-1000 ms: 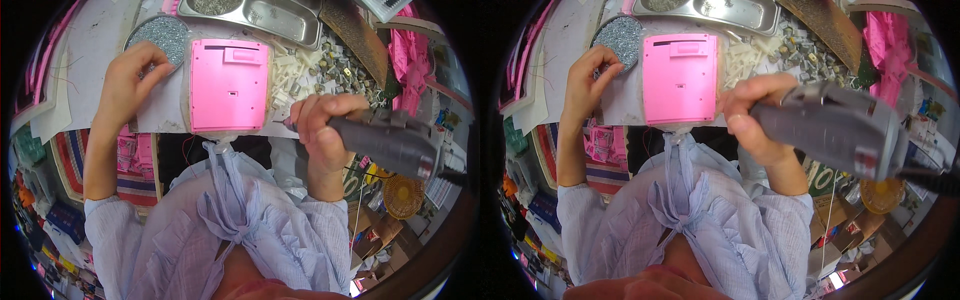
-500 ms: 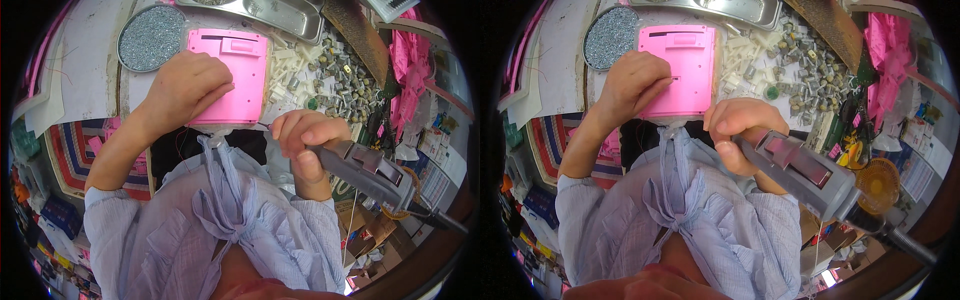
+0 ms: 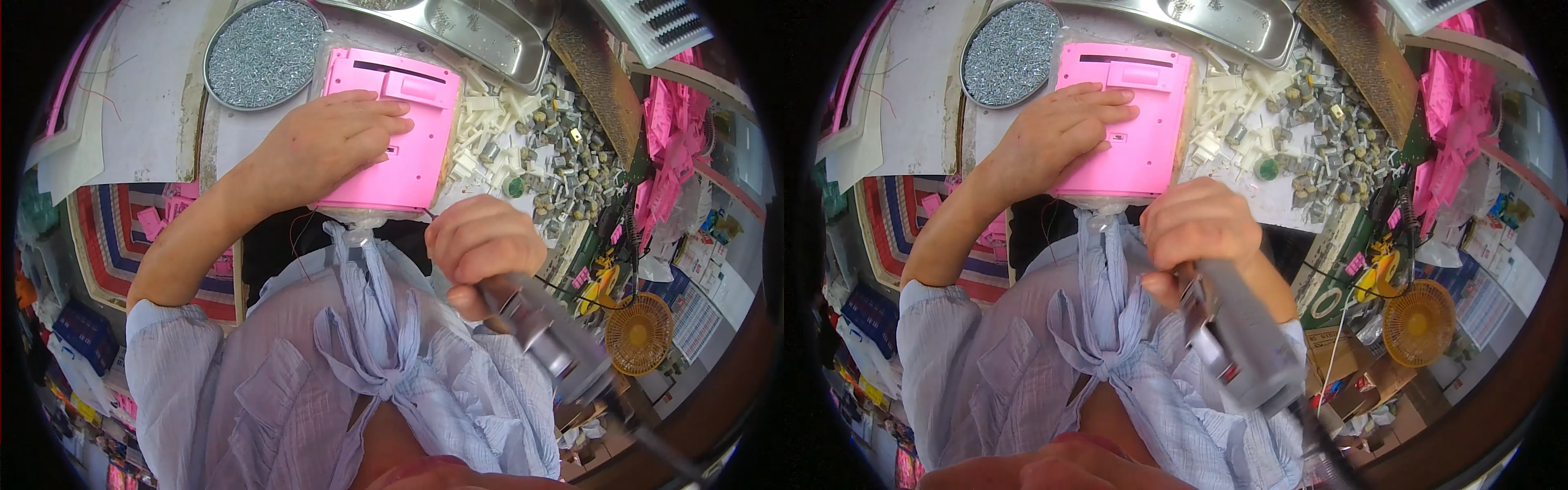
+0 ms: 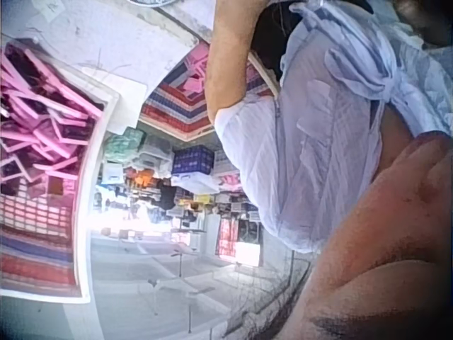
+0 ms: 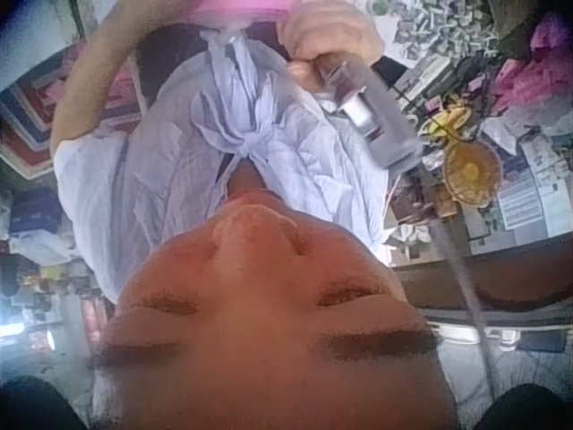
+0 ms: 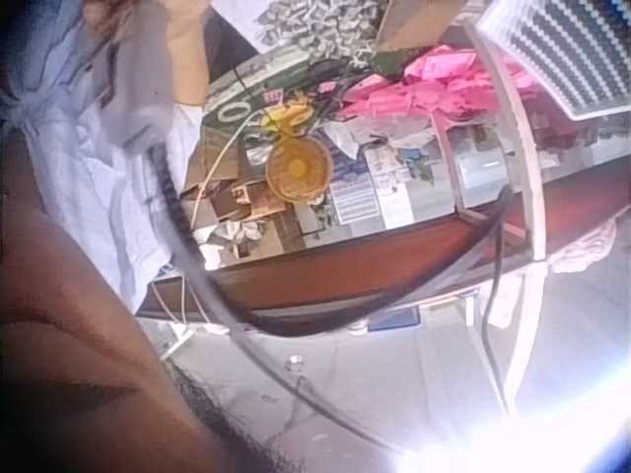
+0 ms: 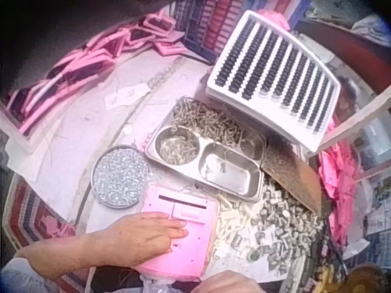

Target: Assembling electronic components into a pink toy housing, including soldering wires and fastening parts.

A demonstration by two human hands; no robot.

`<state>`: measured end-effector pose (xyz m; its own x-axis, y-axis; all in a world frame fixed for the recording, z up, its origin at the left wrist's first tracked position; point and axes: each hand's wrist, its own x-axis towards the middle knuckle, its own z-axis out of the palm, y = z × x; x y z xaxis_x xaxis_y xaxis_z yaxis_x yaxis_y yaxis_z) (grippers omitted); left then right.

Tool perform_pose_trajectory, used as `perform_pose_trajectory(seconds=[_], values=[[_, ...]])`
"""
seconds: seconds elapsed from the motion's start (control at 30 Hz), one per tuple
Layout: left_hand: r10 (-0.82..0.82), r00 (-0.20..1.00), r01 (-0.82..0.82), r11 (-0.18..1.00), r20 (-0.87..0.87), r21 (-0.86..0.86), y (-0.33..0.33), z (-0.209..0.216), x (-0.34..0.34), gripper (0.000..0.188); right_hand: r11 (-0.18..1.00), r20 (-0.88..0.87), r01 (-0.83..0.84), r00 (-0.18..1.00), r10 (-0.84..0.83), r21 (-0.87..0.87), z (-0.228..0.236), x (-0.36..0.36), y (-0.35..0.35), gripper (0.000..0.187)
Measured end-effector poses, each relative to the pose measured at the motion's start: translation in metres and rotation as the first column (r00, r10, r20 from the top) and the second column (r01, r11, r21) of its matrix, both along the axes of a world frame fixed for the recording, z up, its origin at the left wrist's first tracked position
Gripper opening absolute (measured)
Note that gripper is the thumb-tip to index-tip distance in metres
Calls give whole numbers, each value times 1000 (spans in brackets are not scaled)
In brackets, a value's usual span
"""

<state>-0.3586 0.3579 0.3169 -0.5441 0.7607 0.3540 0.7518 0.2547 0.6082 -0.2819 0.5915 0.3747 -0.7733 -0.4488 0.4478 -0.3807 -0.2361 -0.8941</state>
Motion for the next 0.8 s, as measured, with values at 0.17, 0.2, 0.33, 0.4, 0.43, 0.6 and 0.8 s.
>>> perform_pose_trajectory(seconds=[0.17, 0.2, 0.33, 0.4, 0.43, 0.6, 0.8], values=[[5, 1000, -5, 1000, -6, 13, 0, -5, -2, 16, 973, 5, 125, 992, -126, -193, -2, -26, -3, 30], [2, 1000, -2, 1000, -16, 21, 0, -5, -2, 15, 979, 10, 102, 995, -102, -176, -5, -29, -5, 28], [-7, 1000, 8, 998, -18, 64, -4, -12, 0, 14, 998, -102, 53, 993, -56, -32, -7, -31, -20, 21], [-17, 1000, 18, 997, -21, 70, -1, -13, -1, 14, 1000, -79, 3, 997, -5, -19, -5, -34, -16, 18], [-15, 1000, 16, 998, -15, 66, 0, -14, -1, 14, 999, -45, -40, 998, 39, -19, -6, -36, -13, 19], [-13, 1000, 13, 998, -1, 59, -2, -10, 2, 14, 977, -22, 49, 998, -55, -210, 2, -57, -3, 15], [-15, 1000, 15, 999, 8, 52, -1, -11, -2, 12, 996, -112, 47, 992, -55, -74, -13, -74, -3, 17]])
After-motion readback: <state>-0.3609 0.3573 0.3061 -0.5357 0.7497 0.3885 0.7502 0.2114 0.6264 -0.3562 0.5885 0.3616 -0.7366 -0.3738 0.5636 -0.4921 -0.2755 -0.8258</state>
